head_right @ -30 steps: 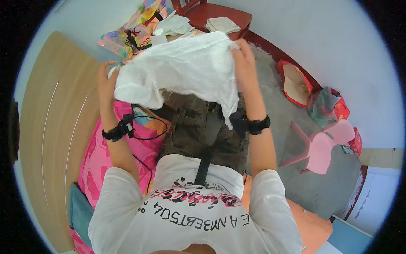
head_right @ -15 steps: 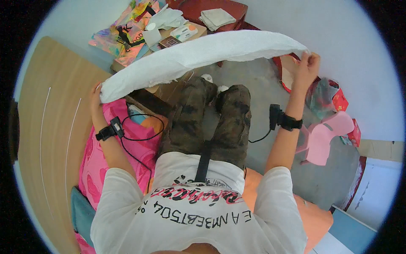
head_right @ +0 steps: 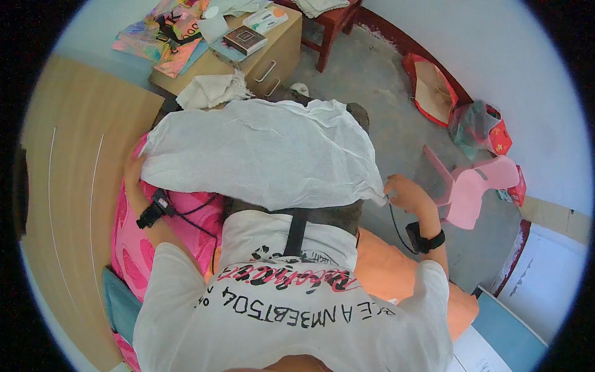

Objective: The person wipes the headboard of a bed, the doors of a wardrobe, and a small pink chair using a white cloth, then sits down and folds the cloth.

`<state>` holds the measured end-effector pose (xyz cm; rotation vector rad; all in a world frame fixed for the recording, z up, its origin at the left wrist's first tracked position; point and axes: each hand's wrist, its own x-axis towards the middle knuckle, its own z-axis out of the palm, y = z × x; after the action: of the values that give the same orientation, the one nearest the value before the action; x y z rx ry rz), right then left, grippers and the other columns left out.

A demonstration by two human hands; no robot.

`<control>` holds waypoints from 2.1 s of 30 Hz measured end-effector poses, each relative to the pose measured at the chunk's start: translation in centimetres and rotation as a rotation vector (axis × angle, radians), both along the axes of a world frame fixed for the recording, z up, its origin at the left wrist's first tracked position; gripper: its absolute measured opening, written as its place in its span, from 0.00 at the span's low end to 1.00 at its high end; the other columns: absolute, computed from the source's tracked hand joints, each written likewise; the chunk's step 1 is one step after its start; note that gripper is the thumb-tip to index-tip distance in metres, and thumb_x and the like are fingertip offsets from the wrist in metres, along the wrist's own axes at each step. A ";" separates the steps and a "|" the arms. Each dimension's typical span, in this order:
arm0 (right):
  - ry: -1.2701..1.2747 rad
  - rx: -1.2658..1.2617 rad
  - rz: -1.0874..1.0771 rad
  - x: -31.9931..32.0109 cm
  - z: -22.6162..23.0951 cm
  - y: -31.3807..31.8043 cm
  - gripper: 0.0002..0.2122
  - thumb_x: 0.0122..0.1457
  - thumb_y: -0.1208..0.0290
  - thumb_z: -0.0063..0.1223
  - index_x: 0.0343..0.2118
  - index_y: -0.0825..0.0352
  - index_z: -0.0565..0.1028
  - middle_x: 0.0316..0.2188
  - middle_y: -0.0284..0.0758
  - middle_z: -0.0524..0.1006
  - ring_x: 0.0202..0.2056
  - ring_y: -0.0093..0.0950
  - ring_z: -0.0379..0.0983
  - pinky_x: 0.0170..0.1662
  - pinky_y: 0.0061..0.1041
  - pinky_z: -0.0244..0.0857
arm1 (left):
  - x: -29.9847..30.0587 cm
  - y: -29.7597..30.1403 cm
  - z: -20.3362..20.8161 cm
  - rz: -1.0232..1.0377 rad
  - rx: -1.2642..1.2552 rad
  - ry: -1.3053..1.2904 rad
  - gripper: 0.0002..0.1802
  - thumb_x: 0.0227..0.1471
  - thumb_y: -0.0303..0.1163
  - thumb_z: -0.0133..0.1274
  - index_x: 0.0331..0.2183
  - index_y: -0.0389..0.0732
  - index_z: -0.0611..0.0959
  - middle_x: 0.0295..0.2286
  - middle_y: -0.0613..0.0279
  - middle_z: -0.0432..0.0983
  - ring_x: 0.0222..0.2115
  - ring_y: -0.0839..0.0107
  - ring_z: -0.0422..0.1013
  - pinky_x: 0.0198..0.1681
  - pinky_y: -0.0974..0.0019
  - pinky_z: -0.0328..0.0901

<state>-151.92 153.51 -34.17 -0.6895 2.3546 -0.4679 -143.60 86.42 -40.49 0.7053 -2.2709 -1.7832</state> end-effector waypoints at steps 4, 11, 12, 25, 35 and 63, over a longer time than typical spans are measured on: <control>0.103 0.225 -0.090 -1.6 -2.5 -0.3 0.13 0.43 0.71 0.50 0.35 0.63 0.70 0.42 0.38 0.66 0.39 0.36 0.66 0.37 0.33 0.63 | -1.1 2.8 3.4 0.055 -0.095 -0.076 0.25 0.40 0.24 0.49 0.45 0.35 0.68 0.40 0.56 0.68 0.37 0.69 0.66 0.41 0.70 0.60; 0.313 0.142 -0.470 -8.8 -4.7 -9.8 0.19 0.48 0.56 0.46 0.36 0.68 0.69 0.36 0.44 0.70 0.37 0.39 0.68 0.38 0.34 0.62 | -2.1 4.8 5.2 0.099 -0.585 -0.339 0.20 0.43 0.40 0.50 0.32 0.31 0.76 0.27 0.51 0.72 0.31 0.69 0.68 0.35 0.68 0.61; 0.148 0.270 -0.512 -9.2 -4.5 -11.0 0.20 0.48 0.55 0.46 0.36 0.69 0.69 0.35 0.45 0.71 0.37 0.40 0.68 0.38 0.34 0.62 | -1.5 5.3 5.4 0.192 -0.748 -0.379 0.22 0.42 0.44 0.50 0.25 0.31 0.78 0.19 0.50 0.72 0.25 0.69 0.69 0.30 0.66 0.63; 0.374 -0.412 -0.977 -10.3 -10.8 0.5 0.18 0.53 0.59 0.43 0.35 0.73 0.71 0.29 0.40 0.74 0.32 0.30 0.69 0.37 0.26 0.60 | -2.3 3.3 3.3 0.359 0.193 0.204 0.08 0.44 0.30 0.50 0.27 0.35 0.76 0.20 0.67 0.69 0.20 0.79 0.63 0.24 0.76 0.59; 0.036 -0.482 -1.241 -7.0 -14.6 7.8 0.18 0.56 0.57 0.36 0.35 0.69 0.71 0.27 0.31 0.73 0.29 0.20 0.66 0.34 0.19 0.60 | -7.6 8.9 -4.3 -0.106 -0.417 -0.222 0.21 0.41 0.41 0.53 0.36 0.39 0.74 0.26 0.60 0.71 0.26 0.71 0.66 0.32 0.70 0.61; 0.058 -0.550 -1.156 2.2 -14.4 7.8 0.10 0.54 0.66 0.45 0.27 0.69 0.71 0.20 0.22 0.66 0.23 0.13 0.58 0.26 0.13 0.53 | -4.5 6.2 -3.0 -0.306 -0.303 -0.260 0.22 0.42 0.22 0.47 0.44 0.38 0.69 0.37 0.57 0.69 0.36 0.70 0.65 0.40 0.72 0.60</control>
<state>-149.72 161.31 -48.53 0.5619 2.4756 -1.6152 -148.09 92.62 -43.50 0.5858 -2.8766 -1.4727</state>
